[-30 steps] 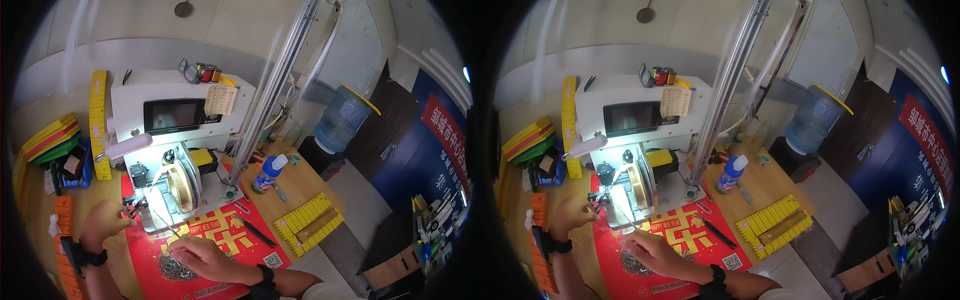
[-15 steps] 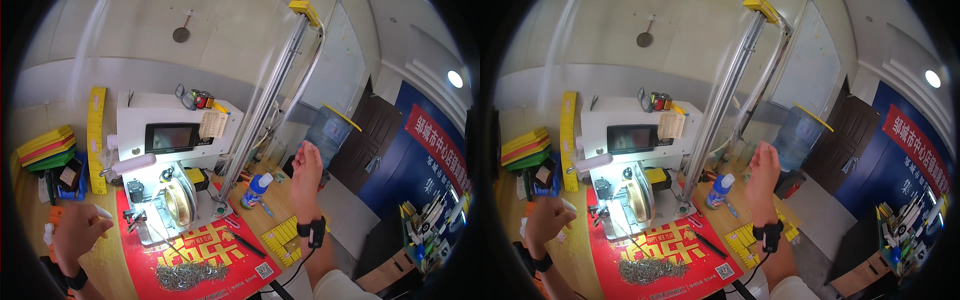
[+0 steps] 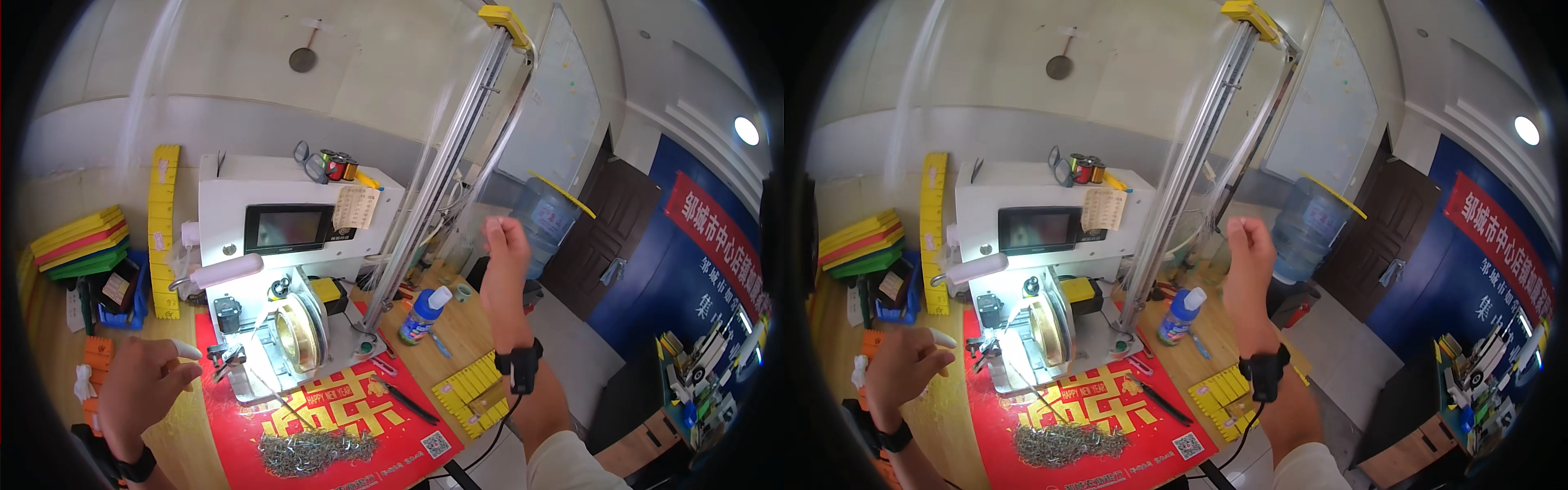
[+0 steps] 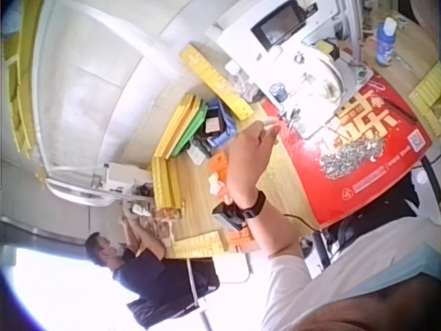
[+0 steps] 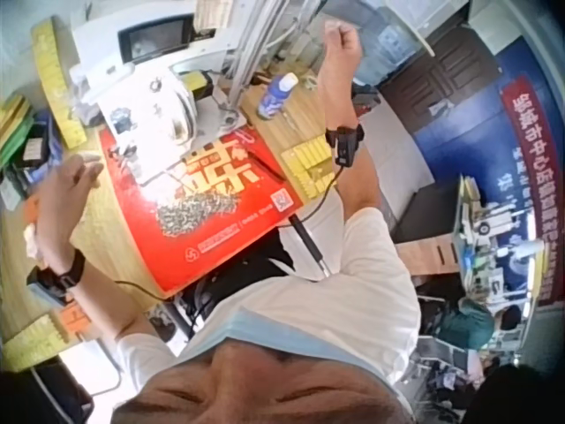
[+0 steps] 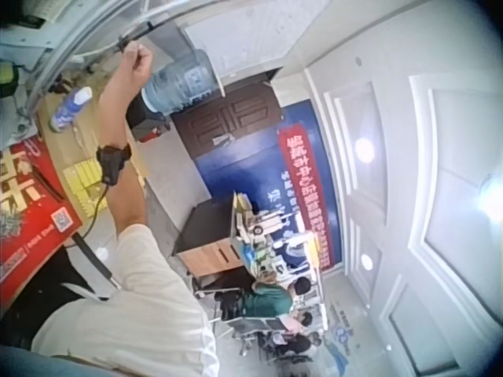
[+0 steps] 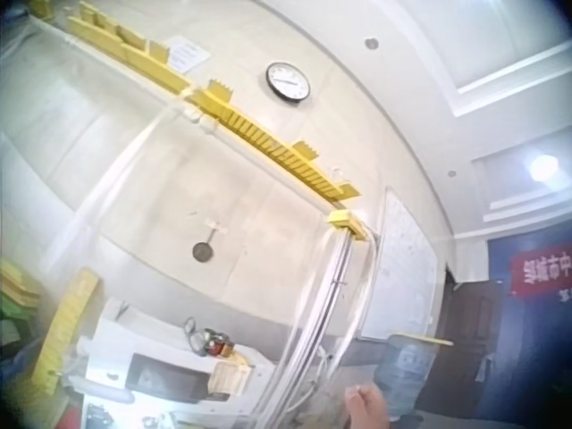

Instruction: Using a desktop crimping machine to process and assemble small metal wire terminals or connectors.

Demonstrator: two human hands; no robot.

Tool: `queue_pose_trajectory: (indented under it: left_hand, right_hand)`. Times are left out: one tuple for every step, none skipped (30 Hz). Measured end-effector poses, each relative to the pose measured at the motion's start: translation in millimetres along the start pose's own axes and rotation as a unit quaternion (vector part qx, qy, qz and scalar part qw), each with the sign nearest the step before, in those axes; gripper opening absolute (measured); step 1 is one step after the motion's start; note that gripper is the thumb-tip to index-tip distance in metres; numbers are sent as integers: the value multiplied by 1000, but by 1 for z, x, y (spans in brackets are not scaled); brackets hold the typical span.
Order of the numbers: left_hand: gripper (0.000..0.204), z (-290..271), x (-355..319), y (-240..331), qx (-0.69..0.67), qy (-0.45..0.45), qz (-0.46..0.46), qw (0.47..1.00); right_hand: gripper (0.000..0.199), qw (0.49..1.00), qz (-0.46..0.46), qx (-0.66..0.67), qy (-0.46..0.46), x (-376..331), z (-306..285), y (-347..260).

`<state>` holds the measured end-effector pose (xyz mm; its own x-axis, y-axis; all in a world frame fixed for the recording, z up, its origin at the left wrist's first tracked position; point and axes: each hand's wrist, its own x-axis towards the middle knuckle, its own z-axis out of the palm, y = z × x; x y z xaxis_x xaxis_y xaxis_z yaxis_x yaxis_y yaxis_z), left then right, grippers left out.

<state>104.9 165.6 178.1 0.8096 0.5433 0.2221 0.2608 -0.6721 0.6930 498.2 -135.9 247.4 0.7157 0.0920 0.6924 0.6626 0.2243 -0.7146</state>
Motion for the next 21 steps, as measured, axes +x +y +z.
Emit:
queue_pose_trajectory:
  left_hand:
    - [12, 3, -1, -1, 12, 12, 16, 1000]
    - [12, 9, -1, 0, 13, 12, 12, 1000]
    - [12, 17, -1, 4, -24, 50, 55, 997]
    - [13, 24, 1, 11, -64, 86, 103, 989]
    - [15, 24, 1, 21, -66, 52, 92, 992]
    - [15, 24, 1, 26, -66, 51, 93, 992]
    - [14, 24, 0, 31, -43, 23, 107, 993]
    - [13, 24, 0, 34, -22, -6, 122, 992]
    - [13, 25, -1, 34, -21, -8, 123, 992]
    - [11, 28, 1, 36, -34, 3, 122, 992]
    - [10, 30, 1, 37, -46, 15, 117, 992]
    - [10, 31, 2, 36, -46, 16, 119, 992]
    - [11, 32, 2, 34, -47, 13, 114, 992]
    - [13, 32, 2, 33, -47, 10, 109, 993]
    - [13, 32, 2, 35, -47, 11, 109, 993]
    - [14, 31, 2, 36, -45, 12, 112, 993]
    - [15, 31, 1, 37, -44, 12, 115, 992]
    - [15, 32, 1, 35, -44, 12, 114, 992]
    - [15, 32, 2, 34, -35, 14, 123, 992]
    - [15, 33, 2, 33, -27, 17, 133, 991]
    - [15, 32, 2, 34, -28, 16, 134, 990]
  right_hand:
    - [13, 998, -46, -48, -13, -18, 1, 1]
    - [13, 991, -94, -97, -24, -34, 3, 2]
    - [13, 991, -91, -95, -27, -50, 6, 4]
    - [15, 987, -125, -84, -50, -64, 6, 3]
    - [17, 982, -160, -74, -73, -70, 7, 2]
    - [17, 982, -160, -74, -72, -66, 6, -2]
    - [17, 986, -146, -67, -38, -58, 5, -8]
    - [18, 989, -132, -61, -4, -47, 4, -13]
    - [18, 989, -131, -62, -2, -32, 2, -14]
    - [21, 992, -112, -51, 10, -12, -3, -11]
    - [23, 995, -91, -37, 20, 5, -4, -8]
    - [23, 995, -93, -37, 21, 17, -2, -6]
    - [25, 997, -59, -40, 11, 26, 1, -4]
    - [28, 999, -26, -42, 1, 32, 3, -4]
    - [28, 999, -26, -42, 1, 37, 6, -4]
    - [26, 999, -2, -38, -29, 39, 9, -4]
    - [25, 997, 21, -35, -58, 40, 11, -3]
    - [25, 997, 22, -35, -58, 44, 8, 2]
    - [23, 997, 16, -40, -67, 50, 5, 6]
    - [22, 996, 10, -45, -76, 53, 2, 9]
    - [22, 996, 10, -46, -75, 52, -3, 11]
